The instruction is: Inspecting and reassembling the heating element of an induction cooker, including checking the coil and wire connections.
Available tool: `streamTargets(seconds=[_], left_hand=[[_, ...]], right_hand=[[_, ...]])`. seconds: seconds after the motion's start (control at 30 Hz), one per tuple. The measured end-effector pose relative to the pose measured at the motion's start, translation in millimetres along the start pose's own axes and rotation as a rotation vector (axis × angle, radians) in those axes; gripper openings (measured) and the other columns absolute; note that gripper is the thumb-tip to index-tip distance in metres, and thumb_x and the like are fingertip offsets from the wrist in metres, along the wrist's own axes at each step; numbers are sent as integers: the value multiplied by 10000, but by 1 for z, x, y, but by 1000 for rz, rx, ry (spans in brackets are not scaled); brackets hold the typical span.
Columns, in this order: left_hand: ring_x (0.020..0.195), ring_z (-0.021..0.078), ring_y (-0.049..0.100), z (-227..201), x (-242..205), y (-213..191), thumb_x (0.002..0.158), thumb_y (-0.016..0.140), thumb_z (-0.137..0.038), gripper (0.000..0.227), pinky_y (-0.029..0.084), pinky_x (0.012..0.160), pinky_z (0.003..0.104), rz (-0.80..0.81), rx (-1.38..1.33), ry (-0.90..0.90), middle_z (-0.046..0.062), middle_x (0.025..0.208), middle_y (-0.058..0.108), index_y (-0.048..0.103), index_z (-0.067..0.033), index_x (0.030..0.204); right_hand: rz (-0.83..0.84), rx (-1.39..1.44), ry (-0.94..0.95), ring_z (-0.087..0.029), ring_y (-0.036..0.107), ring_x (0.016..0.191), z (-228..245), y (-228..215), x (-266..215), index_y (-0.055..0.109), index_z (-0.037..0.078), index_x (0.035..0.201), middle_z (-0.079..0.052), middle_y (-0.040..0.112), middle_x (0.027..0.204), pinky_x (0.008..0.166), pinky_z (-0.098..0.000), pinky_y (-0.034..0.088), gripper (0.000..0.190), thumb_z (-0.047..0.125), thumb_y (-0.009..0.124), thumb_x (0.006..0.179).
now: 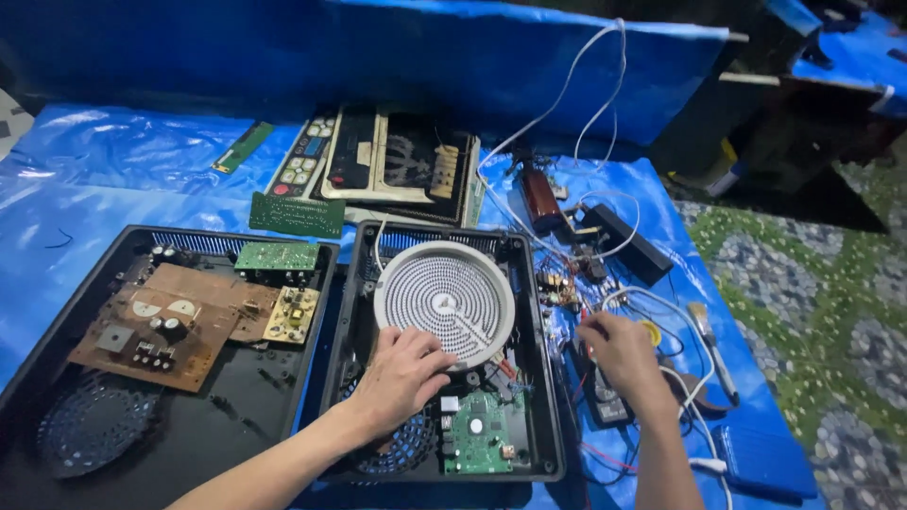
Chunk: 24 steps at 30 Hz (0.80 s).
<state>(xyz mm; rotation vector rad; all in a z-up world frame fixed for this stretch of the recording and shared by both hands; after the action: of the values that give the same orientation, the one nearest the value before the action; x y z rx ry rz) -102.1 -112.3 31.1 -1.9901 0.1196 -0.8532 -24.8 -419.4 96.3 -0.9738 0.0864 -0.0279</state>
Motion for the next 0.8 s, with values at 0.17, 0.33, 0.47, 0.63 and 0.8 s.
streamTargets(seconds=[0.17,0.33,0.47,0.63,0.8], left_hand=[[944,185,527,8,-2,6,835,764,-219,274,318,905,400,31,-5,1,15,1018,610,733,-148,1098],[961,183,527,7,-2,6,831,771,-210,291,317,914,403,32,1,16,18,1030,606,728,-146,1112],[954,191,535,7,-2,4,830,764,-203,286,327,916,406,36,-21,19,27,1037,607,730,-135,1106],[940,181,536,7,-1,4,832,766,-189,288,329,917,399,47,-34,4,19,1027,618,739,-131,1113],[940,191,533,6,-2,2,816,777,-179,308,328,910,400,45,-40,1,27,1026,605,736,-129,1117]], right_hand=[[-15,-18,-97,-216,661,645,-8,14,15,777,29,965,-76,775,793,679,-331,539,164,134,709,858],[14,-53,-75,-224,686,711,-3,12,19,783,23,979,-79,790,861,726,-344,546,179,140,693,878],[12,-83,-71,-237,690,716,0,16,13,780,8,917,-92,781,862,737,-359,550,172,152,700,869],[3,-278,-162,-264,673,890,-23,48,15,769,12,770,-87,751,861,896,-424,541,275,281,768,825],[-54,-611,-251,-320,609,904,-41,80,20,756,79,829,-107,716,931,849,-457,453,170,215,656,814]])
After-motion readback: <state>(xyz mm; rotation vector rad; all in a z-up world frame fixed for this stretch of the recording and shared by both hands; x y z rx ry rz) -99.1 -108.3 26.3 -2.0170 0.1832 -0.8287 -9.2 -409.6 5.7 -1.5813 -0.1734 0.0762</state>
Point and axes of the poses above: each hand's wrist, its own x-axis towards the middle knuckle, its own y-axis out of the palm, z = x × y, the point moved 1 cm from there along x, towards the middle knuckle
